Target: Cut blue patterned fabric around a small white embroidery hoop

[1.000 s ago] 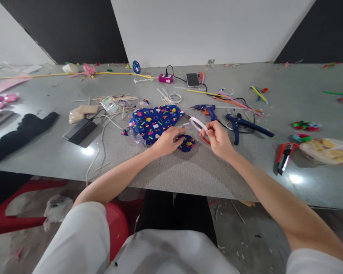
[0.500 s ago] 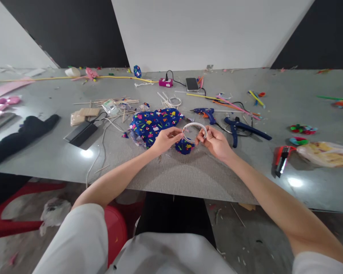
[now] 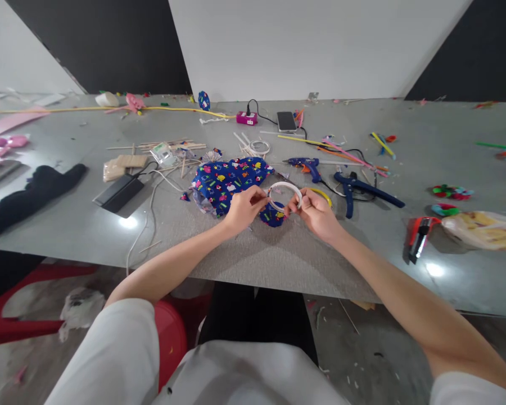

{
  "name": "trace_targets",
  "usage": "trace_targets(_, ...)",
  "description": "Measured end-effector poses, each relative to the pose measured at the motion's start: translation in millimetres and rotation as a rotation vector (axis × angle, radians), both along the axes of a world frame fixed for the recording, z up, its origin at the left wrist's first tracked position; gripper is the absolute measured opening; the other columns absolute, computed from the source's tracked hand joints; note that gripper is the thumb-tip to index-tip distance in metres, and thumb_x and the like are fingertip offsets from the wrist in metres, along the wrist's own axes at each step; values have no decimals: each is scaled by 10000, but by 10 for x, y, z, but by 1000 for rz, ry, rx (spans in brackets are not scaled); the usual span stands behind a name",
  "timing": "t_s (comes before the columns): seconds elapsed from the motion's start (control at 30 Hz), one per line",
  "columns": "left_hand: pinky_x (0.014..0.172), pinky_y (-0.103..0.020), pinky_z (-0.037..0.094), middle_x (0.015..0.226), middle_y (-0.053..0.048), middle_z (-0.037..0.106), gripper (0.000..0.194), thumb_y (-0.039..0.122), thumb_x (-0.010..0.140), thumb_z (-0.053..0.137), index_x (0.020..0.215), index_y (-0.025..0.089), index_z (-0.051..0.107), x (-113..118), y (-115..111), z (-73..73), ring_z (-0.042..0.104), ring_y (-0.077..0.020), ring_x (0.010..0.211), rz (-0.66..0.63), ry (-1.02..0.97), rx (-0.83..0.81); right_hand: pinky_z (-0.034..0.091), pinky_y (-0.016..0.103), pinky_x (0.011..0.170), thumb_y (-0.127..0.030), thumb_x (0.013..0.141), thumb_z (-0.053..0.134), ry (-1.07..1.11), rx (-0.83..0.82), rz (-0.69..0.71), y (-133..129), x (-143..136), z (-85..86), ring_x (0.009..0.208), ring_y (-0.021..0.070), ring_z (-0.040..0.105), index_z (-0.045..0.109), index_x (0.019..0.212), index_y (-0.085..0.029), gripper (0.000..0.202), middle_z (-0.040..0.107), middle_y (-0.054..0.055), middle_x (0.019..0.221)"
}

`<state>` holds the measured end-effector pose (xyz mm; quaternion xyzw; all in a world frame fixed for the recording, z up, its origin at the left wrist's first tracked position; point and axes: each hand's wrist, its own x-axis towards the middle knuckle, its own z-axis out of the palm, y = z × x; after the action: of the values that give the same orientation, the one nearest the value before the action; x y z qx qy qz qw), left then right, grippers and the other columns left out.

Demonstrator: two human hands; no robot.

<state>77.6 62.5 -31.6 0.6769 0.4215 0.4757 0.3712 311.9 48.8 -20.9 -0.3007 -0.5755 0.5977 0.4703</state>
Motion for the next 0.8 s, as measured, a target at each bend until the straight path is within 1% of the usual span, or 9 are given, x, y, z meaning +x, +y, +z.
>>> trace_targets(0.1,649,-253,580,714,-16,744,191,327,930,764,828,185,687,-14,18,-17,734,-146,671,-11,-73,-40,508,406,810,-633,982,660,8,-13,-2,5,-3,-23,778,206,634,544,935,-248,405,542,-6,802)
trace_targets(0.3,670,-297,658,755,-28,752,257,409,913,791,877,177,685,-66,99,71,747,-153,664,-23,-293,-123,496,384,785,-667,986,629,-27,-2,-37,71,58,-102,790,201,621,517,901,-252,438,526,-7,803)
trace_targets(0.4,683,-306,676,804,-32,765,258,415,914,791,922,187,672,-166,247,81,748,-147,664,69,-385,-147,499,390,779,-696,992,590,-97,16,-58,85,94,-86,791,207,613,492,911,-257,457,524,-5,808)
trace_targets(0.47,666,-301,674,786,-27,761,210,377,916,784,915,192,685,-259,380,47,749,-154,660,164,-390,-110,502,399,804,-696,1017,536,-161,64,-74,74,111,-62,807,211,621,480,925,-258,452,545,4,828)
trace_targets(0.53,679,-311,677,793,-30,769,138,326,933,750,905,195,718,-355,506,-7,757,-165,675,246,-333,-37,499,409,841,-655,1059,475,-260,151,-89,51,121,-44,848,221,639,474,950,-257,412,578,18,856)
trace_targets(0.6,740,-339,687,870,-46,800,108,264,960,679,955,200,766,-437,594,-63,780,-183,744,298,-227,37,490,411,852,-572,1093,448,-409,275,-112,20,122,-35,875,230,642,485,994,-255,334,612,35,891)
trace_targets(0.7,994,-429,650,1118,-58,817,353,82,936,541,1117,224,809,-503,629,-107,786,-214,1041,311,-31,145,485,408,838,-407,1101,465,-634,505,-97,-25,101,-24,896,242,616,506,1031,-251,176,627,66,965)
trace_targets(0.77,1161,-476,544,1277,-41,779,525,-32,840,492,1137,248,822,-505,598,-101,710,-225,1250,297,109,225,483,414,852,-312,1093,458,-733,644,-41,-49,73,-6,924,252,593,501,1005,-247,117,614,82,993)
trace_targets(0.8,1196,-488,506,1313,-31,765,576,-65,788,480,1111,256,833,-495,573,-90,674,-231,1303,285,168,259,481,421,864,-280,1091,447,-766,700,-19,-57,57,4,941,259,584,495,991,-246,116,607,89,996)
